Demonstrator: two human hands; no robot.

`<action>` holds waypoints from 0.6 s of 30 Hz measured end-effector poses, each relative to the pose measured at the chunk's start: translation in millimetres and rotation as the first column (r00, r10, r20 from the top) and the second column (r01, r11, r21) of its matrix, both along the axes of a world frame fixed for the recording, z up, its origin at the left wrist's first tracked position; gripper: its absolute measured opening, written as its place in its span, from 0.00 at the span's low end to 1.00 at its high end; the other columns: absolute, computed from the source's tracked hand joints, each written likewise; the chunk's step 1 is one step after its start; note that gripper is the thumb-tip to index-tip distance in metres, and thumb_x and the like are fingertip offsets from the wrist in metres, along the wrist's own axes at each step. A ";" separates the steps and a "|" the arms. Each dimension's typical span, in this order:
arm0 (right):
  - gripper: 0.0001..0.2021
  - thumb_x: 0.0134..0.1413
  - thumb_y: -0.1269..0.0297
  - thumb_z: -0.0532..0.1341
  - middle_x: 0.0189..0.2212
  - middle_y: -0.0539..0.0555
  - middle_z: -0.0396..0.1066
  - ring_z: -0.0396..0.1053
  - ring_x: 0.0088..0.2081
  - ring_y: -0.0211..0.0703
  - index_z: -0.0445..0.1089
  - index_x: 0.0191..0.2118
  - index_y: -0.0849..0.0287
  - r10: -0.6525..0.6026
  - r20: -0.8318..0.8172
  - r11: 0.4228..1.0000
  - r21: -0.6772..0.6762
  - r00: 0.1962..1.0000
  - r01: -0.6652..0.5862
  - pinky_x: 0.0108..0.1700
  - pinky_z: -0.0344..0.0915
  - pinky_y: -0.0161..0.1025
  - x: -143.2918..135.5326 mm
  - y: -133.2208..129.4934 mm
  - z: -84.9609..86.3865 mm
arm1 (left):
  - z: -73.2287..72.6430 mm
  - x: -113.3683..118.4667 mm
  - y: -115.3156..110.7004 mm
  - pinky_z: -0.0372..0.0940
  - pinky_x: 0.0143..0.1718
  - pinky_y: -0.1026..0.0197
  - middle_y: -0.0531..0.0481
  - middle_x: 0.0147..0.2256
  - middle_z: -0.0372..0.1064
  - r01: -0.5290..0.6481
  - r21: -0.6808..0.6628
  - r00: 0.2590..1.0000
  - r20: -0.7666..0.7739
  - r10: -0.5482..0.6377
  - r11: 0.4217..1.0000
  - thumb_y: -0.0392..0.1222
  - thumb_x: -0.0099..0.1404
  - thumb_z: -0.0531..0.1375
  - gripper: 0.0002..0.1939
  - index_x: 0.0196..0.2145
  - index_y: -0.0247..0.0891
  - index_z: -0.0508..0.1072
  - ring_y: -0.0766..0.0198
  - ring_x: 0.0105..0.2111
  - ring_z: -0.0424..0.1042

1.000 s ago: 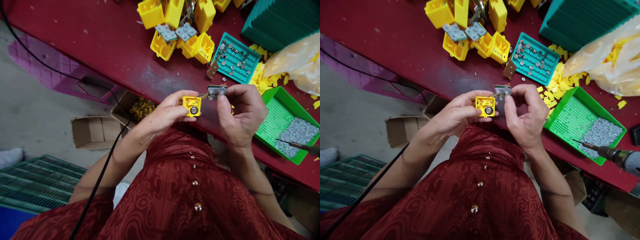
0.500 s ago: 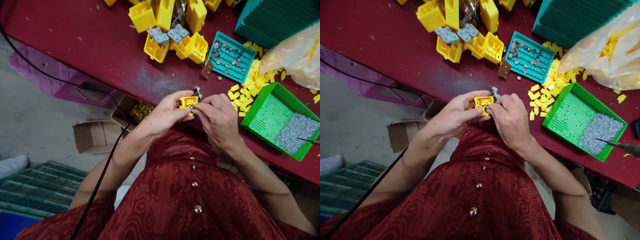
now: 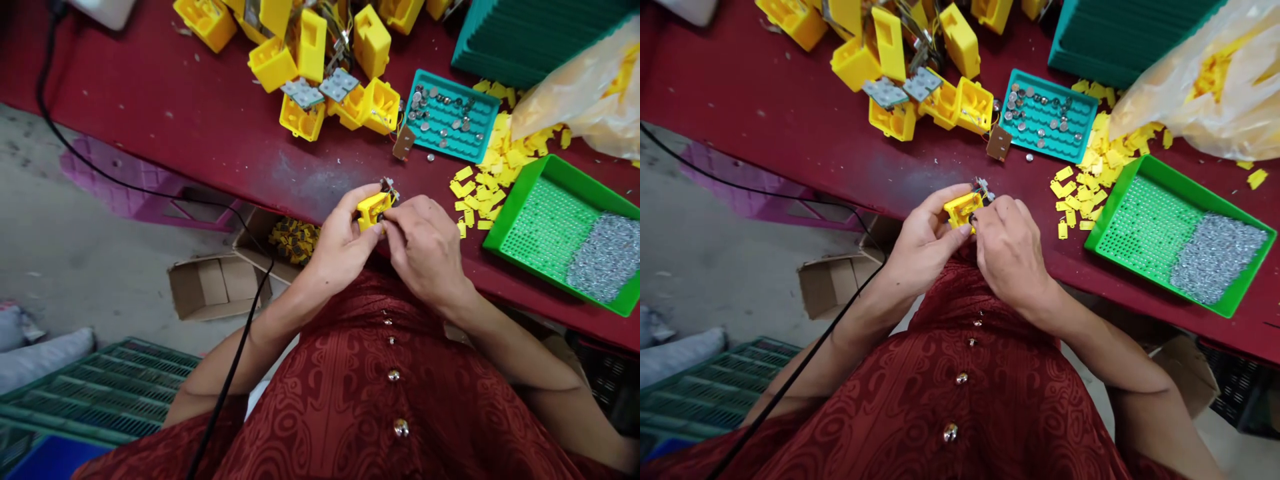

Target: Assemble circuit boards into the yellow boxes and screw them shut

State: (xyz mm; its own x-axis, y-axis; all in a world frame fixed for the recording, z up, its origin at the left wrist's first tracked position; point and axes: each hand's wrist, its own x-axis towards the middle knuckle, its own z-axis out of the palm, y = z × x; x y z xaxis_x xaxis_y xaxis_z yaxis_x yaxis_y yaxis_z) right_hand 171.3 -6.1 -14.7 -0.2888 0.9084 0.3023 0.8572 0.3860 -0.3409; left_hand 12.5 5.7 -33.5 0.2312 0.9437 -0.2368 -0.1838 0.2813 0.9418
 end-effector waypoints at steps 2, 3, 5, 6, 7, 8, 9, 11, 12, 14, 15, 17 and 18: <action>0.11 0.67 0.73 0.56 0.36 0.58 0.75 0.69 0.39 0.47 0.76 0.39 0.62 0.021 -0.035 1.000 -0.006 0.999 -0.021 0.43 0.66 0.43 1.9 2.5 -2.6 | 5.3 1.2 0.5 0.69 0.65 0.50 0.42 0.61 0.73 -0.015 -0.083 0.999 0.035 0.018 0.996 0.38 0.62 0.70 0.26 0.57 0.40 0.73 0.52 0.62 0.72; 0.11 0.66 0.73 0.56 0.36 0.58 0.75 0.70 0.39 0.47 0.77 0.41 0.62 0.033 -0.052 0.999 -0.010 0.998 -0.034 0.43 0.67 0.43 3.6 4.1 -3.9 | 7.9 1.5 0.6 0.71 0.62 0.51 0.42 0.61 0.72 -0.018 -0.130 0.998 0.053 0.025 0.991 0.39 0.62 0.71 0.26 0.57 0.40 0.73 0.53 0.60 0.73; 0.11 0.66 0.73 0.57 0.36 0.57 0.76 0.71 0.39 0.46 0.77 0.42 0.61 0.048 -0.094 0.998 -0.031 0.994 -0.051 0.43 0.68 0.42 7.8 7.2 -6.1 | 12.0 1.5 0.8 0.75 0.55 0.54 0.43 0.60 0.72 -0.009 -0.206 0.996 0.083 0.027 0.979 0.41 0.61 0.72 0.27 0.56 0.41 0.73 0.54 0.56 0.75; 0.10 0.66 0.72 0.57 0.37 0.56 0.77 0.72 0.39 0.46 0.77 0.42 0.59 0.047 -0.118 0.997 -0.049 0.992 -0.054 0.43 0.68 0.42 9.7 8.3 -7.0 | 13.4 1.2 0.9 0.76 0.53 0.55 0.44 0.59 0.72 0.000 -0.228 0.995 0.095 0.022 0.974 0.41 0.60 0.73 0.27 0.56 0.42 0.73 0.55 0.55 0.75; 0.10 0.66 0.72 0.57 0.36 0.56 0.77 0.72 0.39 0.45 0.77 0.42 0.58 0.045 -0.145 0.996 -0.064 0.988 -0.055 0.43 0.68 0.42 11.2 9.0 -7.6 | 14.3 0.7 1.2 0.76 0.51 0.56 0.44 0.58 0.73 0.006 -0.244 0.994 0.105 0.020 0.970 0.41 0.59 0.73 0.27 0.55 0.42 0.74 0.56 0.54 0.75; 0.10 0.67 0.72 0.57 0.36 0.55 0.77 0.72 0.39 0.44 0.77 0.42 0.57 0.042 -0.172 0.996 -0.075 0.984 -0.056 0.43 0.68 0.41 12.2 9.2 -8.0 | 14.9 0.1 1.7 0.76 0.51 0.57 0.44 0.57 0.73 0.009 -0.256 0.993 0.113 0.020 0.967 0.41 0.59 0.74 0.27 0.55 0.42 0.74 0.57 0.53 0.75; 0.10 0.67 0.72 0.58 0.37 0.55 0.77 0.73 0.39 0.44 0.78 0.42 0.57 0.040 -0.195 0.995 -0.080 0.980 -0.056 0.43 0.68 0.41 12.7 9.0 -8.0 | 15.3 -0.5 2.2 0.76 0.50 0.58 0.44 0.57 0.73 0.011 -0.268 0.993 0.119 0.022 0.963 0.40 0.59 0.74 0.27 0.55 0.42 0.74 0.57 0.53 0.75; 0.10 0.67 0.72 0.59 0.37 0.55 0.77 0.74 0.39 0.43 0.78 0.44 0.56 0.036 -0.228 0.995 -0.077 0.973 -0.055 0.43 0.69 0.40 12.8 8.0 -7.3 | 15.8 -1.4 3.5 0.76 0.50 0.60 0.44 0.57 0.74 0.009 -0.289 0.991 0.128 0.029 0.957 0.39 0.60 0.73 0.27 0.56 0.41 0.74 0.58 0.53 0.75; 0.10 0.67 0.72 0.59 0.37 0.55 0.78 0.74 0.40 0.42 0.78 0.45 0.56 0.036 -0.236 0.996 -0.075 0.971 -0.055 0.44 0.70 0.40 12.7 7.6 -6.7 | 16.0 -1.7 4.1 0.76 0.50 0.61 0.44 0.57 0.74 0.008 -0.295 0.991 0.130 0.031 0.955 0.38 0.60 0.73 0.26 0.56 0.41 0.75 0.59 0.53 0.76; 0.09 0.67 0.71 0.61 0.38 0.55 0.78 0.74 0.40 0.43 0.79 0.45 0.57 0.044 -0.233 0.996 -0.066 0.972 -0.061 0.44 0.71 0.40 12.7 7.1 -5.6 | 16.6 -1.9 5.0 0.76 0.49 0.62 0.44 0.57 0.75 0.010 -0.299 0.992 0.126 0.029 0.954 0.37 0.61 0.72 0.26 0.56 0.40 0.75 0.60 0.52 0.76; 0.09 0.66 0.71 0.61 0.38 0.55 0.78 0.74 0.40 0.43 0.79 0.44 0.58 0.052 -0.222 0.996 -0.060 0.974 -0.067 0.45 0.71 0.40 12.9 7.2 -5.3 | 16.8 -1.8 5.3 0.76 0.49 0.63 0.45 0.56 0.75 0.012 -0.298 0.992 0.123 0.026 0.955 0.37 0.61 0.72 0.26 0.56 0.40 0.75 0.60 0.51 0.77; 0.08 0.66 0.72 0.61 0.38 0.56 0.77 0.74 0.40 0.44 0.79 0.44 0.60 0.073 -0.199 0.996 -0.040 0.977 -0.082 0.45 0.71 0.40 13.1 7.4 -5.1 | 17.2 -1.3 5.6 0.76 0.48 0.63 0.45 0.55 0.76 0.015 -0.294 0.993 0.119 0.021 0.956 0.37 0.60 0.72 0.26 0.56 0.40 0.75 0.61 0.49 0.77; 0.08 0.66 0.72 0.61 0.38 0.56 0.77 0.74 0.40 0.45 0.79 0.44 0.61 0.082 -0.191 0.996 -0.027 0.978 -0.089 0.44 0.70 0.41 13.0 7.5 -5.3 | 17.3 -0.9 5.6 0.76 0.48 0.63 0.45 0.55 0.76 0.017 -0.293 0.993 0.118 0.019 0.956 0.37 0.60 0.71 0.26 0.56 0.40 0.74 0.62 0.49 0.77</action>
